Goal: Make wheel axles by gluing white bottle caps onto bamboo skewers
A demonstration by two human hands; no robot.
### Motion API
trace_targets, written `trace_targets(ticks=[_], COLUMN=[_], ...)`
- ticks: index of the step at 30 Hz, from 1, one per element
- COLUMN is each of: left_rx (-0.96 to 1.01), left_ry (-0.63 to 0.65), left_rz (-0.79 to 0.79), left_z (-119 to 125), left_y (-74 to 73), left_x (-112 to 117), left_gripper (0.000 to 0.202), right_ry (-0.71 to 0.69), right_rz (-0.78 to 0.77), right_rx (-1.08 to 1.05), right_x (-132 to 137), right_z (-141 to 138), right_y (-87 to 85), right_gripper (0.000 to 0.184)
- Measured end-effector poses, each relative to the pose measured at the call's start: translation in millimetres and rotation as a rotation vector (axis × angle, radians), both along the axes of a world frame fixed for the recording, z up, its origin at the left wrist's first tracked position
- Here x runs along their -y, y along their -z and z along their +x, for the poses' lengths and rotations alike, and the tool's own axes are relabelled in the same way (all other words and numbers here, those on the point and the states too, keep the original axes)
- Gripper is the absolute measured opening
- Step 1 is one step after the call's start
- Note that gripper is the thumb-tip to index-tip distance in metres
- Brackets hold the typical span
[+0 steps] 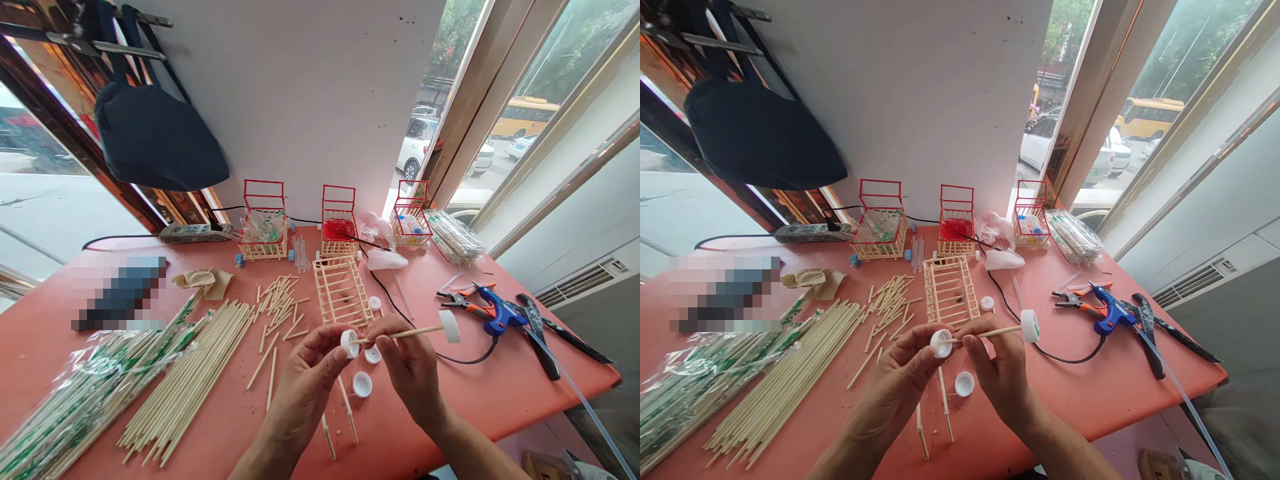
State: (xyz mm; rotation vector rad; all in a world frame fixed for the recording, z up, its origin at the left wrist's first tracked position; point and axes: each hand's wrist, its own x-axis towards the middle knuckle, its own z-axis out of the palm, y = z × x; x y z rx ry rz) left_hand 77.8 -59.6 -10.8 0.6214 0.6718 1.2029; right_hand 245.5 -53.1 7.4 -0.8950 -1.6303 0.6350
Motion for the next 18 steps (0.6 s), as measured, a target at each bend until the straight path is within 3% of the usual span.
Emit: trace_targets(ticks=[18], left_rx=[-0.017], left_ry=[-0.011], left_rz=[0.043], left_z=[0.6], left_y=[-0.8], left_x=[0.5], left_gripper=[0.027], right_ry=[-0.017], right_rz=[-0.053], right_rx=[-0.051], right_x=[0.3], right_z=[-0.3], right_y=[2.5], right_gripper=[0.017])
